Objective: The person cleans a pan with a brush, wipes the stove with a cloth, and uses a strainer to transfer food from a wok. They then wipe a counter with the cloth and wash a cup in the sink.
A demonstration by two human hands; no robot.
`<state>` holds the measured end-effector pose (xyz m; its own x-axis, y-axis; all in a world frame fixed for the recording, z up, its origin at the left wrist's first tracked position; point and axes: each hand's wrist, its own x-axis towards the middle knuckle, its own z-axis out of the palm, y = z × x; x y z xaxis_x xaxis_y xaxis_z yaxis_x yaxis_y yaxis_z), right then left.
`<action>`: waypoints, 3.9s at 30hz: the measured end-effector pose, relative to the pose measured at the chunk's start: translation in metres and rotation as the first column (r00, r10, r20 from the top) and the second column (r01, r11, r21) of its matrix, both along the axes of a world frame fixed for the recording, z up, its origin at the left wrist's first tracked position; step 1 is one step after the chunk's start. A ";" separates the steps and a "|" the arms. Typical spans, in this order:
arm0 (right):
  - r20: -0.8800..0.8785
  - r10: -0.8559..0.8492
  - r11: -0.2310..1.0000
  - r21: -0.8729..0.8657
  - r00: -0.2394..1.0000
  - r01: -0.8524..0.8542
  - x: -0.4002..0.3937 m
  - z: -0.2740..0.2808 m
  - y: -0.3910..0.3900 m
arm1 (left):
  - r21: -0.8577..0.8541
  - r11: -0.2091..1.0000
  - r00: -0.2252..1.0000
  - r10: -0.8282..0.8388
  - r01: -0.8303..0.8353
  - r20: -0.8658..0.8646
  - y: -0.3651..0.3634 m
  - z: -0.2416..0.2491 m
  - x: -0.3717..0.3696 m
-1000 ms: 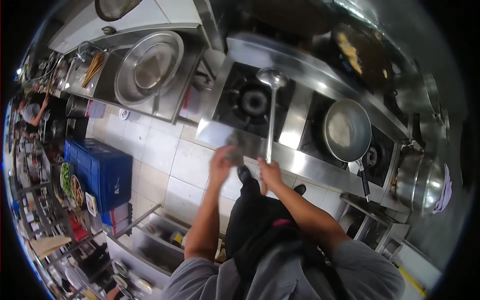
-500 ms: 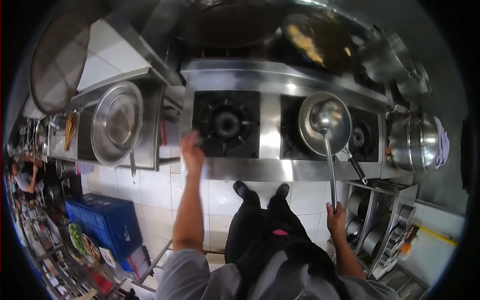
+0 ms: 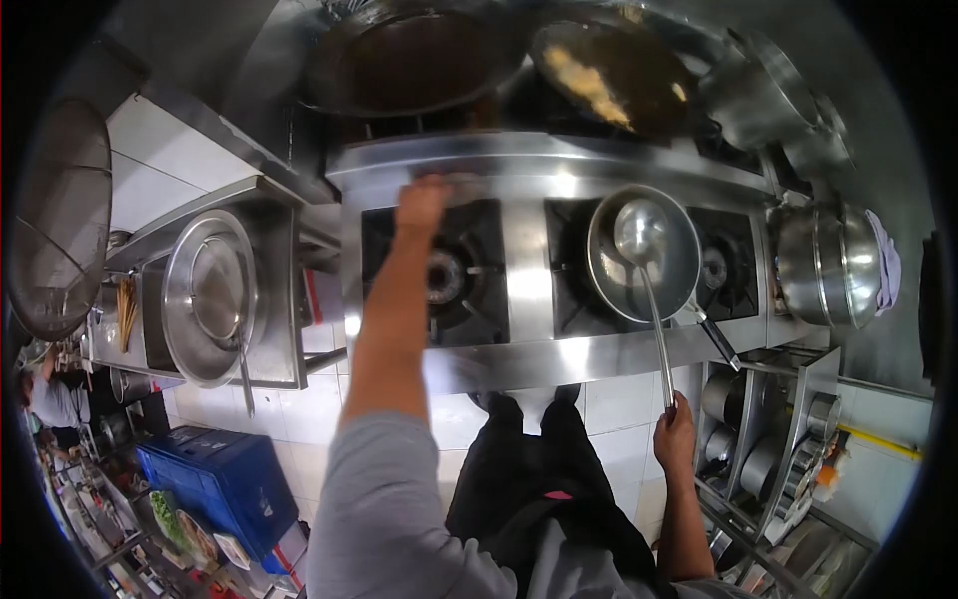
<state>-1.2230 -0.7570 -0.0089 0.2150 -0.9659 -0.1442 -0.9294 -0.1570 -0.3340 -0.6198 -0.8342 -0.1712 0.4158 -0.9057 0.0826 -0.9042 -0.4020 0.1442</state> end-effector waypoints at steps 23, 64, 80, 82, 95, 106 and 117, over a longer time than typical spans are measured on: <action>0.251 0.520 0.854 -0.132 0.817 -0.503 0.066 0.059 -0.080 | 0.363 0.652 0.571 0.759 -0.666 -0.313 0.578 -0.033 -0.304; 0.557 0.809 -0.324 0.154 -0.189 -0.933 0.717 0.084 0.506 | 0.144 -0.211 -0.021 -0.498 -0.967 -0.867 0.898 0.078 0.062; 0.705 0.666 0.023 0.306 0.243 -0.952 0.927 0.080 0.524 | -0.291 -0.440 0.352 -0.061 -0.849 -0.934 0.942 0.129 0.556; 0.658 0.688 0.092 0.341 0.307 -0.936 0.951 0.076 0.535 | -0.069 -0.586 0.413 -0.479 -0.808 -0.774 0.940 0.117 0.586; 0.646 0.568 0.119 0.550 0.511 -0.827 1.220 0.008 0.680 | -0.395 -0.571 0.559 -0.138 -0.720 -0.818 1.146 0.131 0.847; 0.253 0.530 0.577 0.592 0.810 -0.563 1.302 -0.032 0.769 | -0.277 0.566 0.616 0.776 -0.776 -0.140 1.037 0.057 0.879; 0.444 0.423 0.651 0.458 0.790 -0.606 1.190 -0.014 0.708 | -0.608 0.452 0.754 0.462 -0.653 -0.466 0.924 0.044 0.733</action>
